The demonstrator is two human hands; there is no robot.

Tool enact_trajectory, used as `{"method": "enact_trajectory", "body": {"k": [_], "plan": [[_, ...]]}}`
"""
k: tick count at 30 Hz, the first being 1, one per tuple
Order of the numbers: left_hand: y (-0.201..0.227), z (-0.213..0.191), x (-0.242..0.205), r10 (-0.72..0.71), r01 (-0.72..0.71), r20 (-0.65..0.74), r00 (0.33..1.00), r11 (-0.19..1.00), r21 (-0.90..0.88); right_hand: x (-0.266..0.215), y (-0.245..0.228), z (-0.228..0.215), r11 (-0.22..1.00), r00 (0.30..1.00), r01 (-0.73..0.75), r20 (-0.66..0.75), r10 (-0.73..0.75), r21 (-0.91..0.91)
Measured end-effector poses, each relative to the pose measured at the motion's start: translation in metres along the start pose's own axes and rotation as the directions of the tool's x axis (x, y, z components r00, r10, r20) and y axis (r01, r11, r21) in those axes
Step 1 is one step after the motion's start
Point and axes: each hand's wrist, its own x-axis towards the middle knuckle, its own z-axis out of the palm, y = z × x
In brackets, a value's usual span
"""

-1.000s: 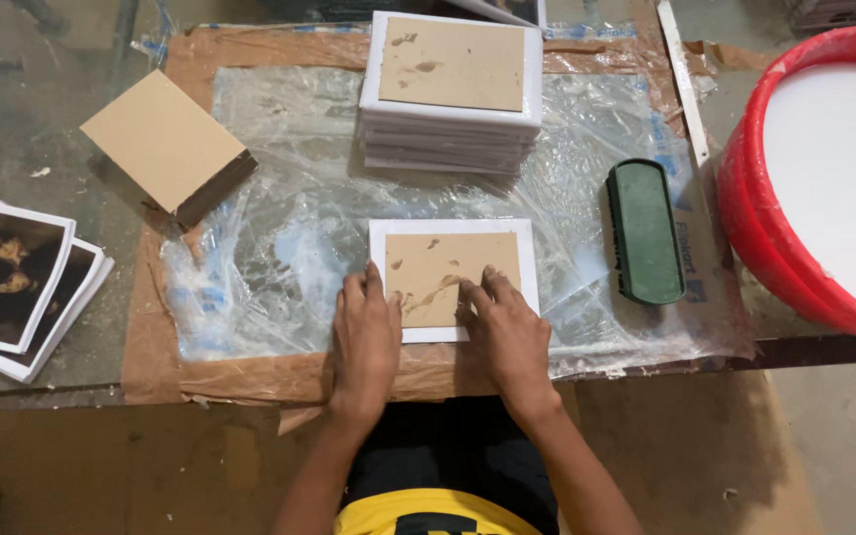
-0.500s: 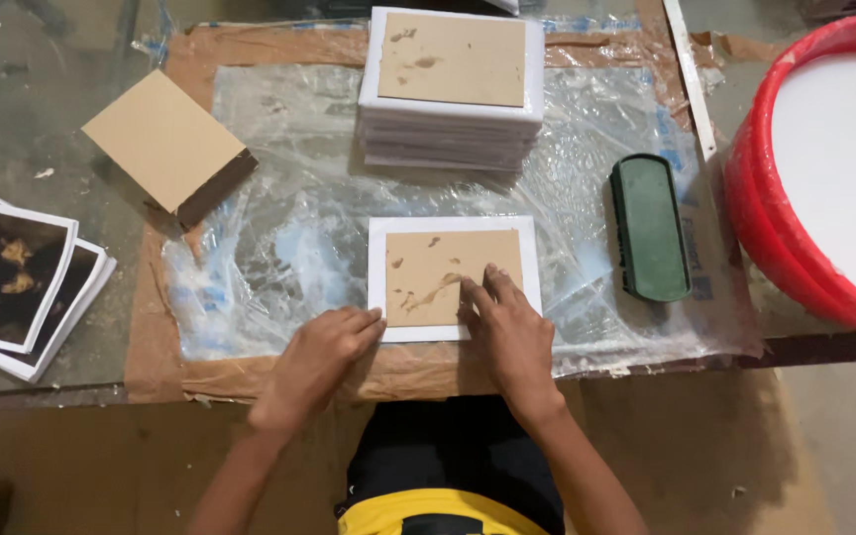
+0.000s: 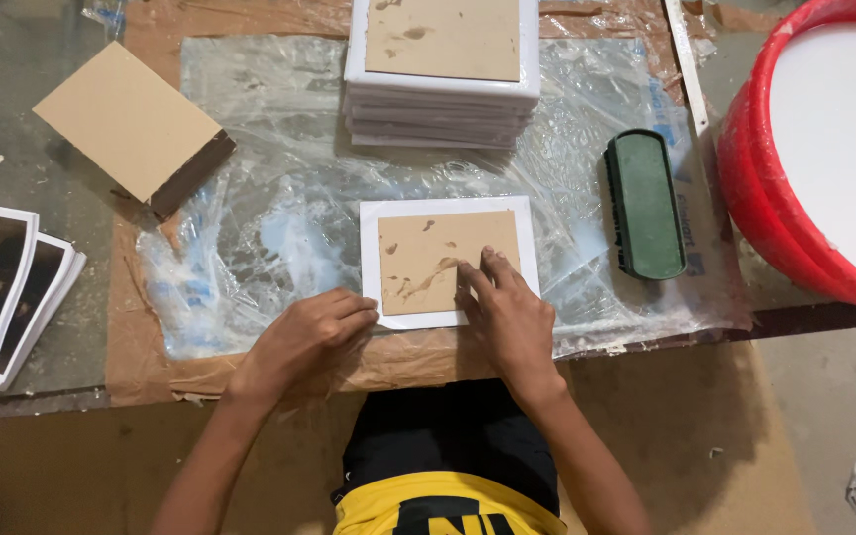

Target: The person assembles photo frames by placing a brown backing board onto a white frame base, then using a green plastic squeegee to press the board firmly into place. The person repeats this process for multiple frames, stacking the finished units on the table.

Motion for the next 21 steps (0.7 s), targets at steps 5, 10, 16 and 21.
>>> {"method": "enact_trajectory", "body": {"k": [5, 10, 16, 21], "plan": [[0.002, 0.001, 0.0, -0.022, 0.022, 0.022, 1.0, 1.0, 0.001, 0.002, -0.002, 0.001, 1.0, 1.0, 0.004, -0.008, -0.004, -0.022], [0.006, -0.001, 0.002, -0.122, 0.124, 0.048, 0.991, 0.992, -0.036, 0.003, -0.003, 0.0, 0.999, 1.0, 0.013, 0.011, -0.013, -0.037], [0.013, -0.006, 0.01, -0.193, 0.194, 0.068, 0.979, 0.981, -0.01, 0.002, -0.002, -0.002, 0.999, 0.999, 0.045, -0.021, -0.045, -0.021], [0.031, 0.001, 0.015, -0.414, 0.404, -0.062, 0.908, 0.906, -0.128, 0.002, 0.0, -0.006, 1.0, 1.0, 0.019, 0.007, -0.019, 0.023]]}}
